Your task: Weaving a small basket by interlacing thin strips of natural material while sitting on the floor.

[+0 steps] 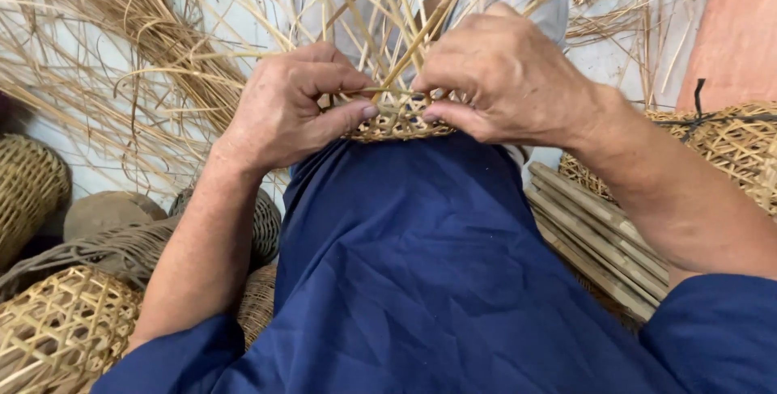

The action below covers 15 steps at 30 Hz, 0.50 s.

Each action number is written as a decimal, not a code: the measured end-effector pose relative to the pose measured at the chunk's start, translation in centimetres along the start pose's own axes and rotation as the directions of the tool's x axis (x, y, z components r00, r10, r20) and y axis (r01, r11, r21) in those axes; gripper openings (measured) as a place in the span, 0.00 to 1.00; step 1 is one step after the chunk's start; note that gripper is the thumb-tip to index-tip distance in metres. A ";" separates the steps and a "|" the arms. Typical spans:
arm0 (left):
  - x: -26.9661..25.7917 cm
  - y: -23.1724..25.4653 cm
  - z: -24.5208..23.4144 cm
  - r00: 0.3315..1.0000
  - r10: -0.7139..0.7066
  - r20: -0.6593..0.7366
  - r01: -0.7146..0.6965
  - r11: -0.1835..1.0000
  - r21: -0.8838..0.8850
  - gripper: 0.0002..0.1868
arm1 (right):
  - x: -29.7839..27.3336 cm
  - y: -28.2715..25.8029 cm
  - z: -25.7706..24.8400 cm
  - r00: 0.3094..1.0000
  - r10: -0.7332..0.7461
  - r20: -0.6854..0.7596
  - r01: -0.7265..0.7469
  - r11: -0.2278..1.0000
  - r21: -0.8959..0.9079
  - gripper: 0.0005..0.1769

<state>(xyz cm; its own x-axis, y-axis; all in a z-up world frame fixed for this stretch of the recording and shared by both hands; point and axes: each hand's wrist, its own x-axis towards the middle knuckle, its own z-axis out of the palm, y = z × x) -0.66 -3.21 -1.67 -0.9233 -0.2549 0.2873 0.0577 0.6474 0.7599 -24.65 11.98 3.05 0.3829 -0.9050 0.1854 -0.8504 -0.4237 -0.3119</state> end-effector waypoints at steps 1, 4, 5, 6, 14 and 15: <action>0.1 0.1 0.0 1.000 0.026 -0.003 -0.026 1.000 0.011 0.13 | 0.0 0.1 -0.1 1.000 -0.018 0.016 0.019 0.999 -0.026 0.15; 0.2 0.2 0.1 1.000 0.018 0.009 -0.018 1.000 0.009 0.14 | -0.4 0.3 0.4 0.998 -0.063 -0.022 0.064 0.998 0.007 0.13; 0.4 0.3 0.0 1.000 0.022 0.005 -0.022 1.000 0.016 0.14 | -0.5 0.4 0.4 0.997 -0.069 -0.025 0.069 0.998 0.001 0.13; 0.4 0.5 0.0 1.000 0.020 0.018 -0.021 0.999 0.025 0.14 | -0.8 0.4 0.6 0.995 -0.090 -0.050 0.089 0.996 -0.012 0.11; 1.1 1.8 -0.5 0.997 0.058 -0.045 -0.059 0.998 -0.010 0.12 | -1.2 0.5 -0.9 0.999 0.006 -0.054 0.008 0.969 0.247 0.11; 1.1 1.6 -0.6 0.995 0.067 -0.069 -0.068 0.998 -0.009 0.13 | -1.2 0.8 -1.1 1.000 0.009 -0.021 -0.004 0.976 0.217 0.15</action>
<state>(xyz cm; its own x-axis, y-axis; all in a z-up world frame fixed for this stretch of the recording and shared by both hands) -1.42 -2.88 0.17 -0.8888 -0.2602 0.3774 0.1236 0.6569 0.7438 -26.17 12.82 3.61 0.3675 -0.9078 0.2023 -0.7534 -0.4181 -0.5075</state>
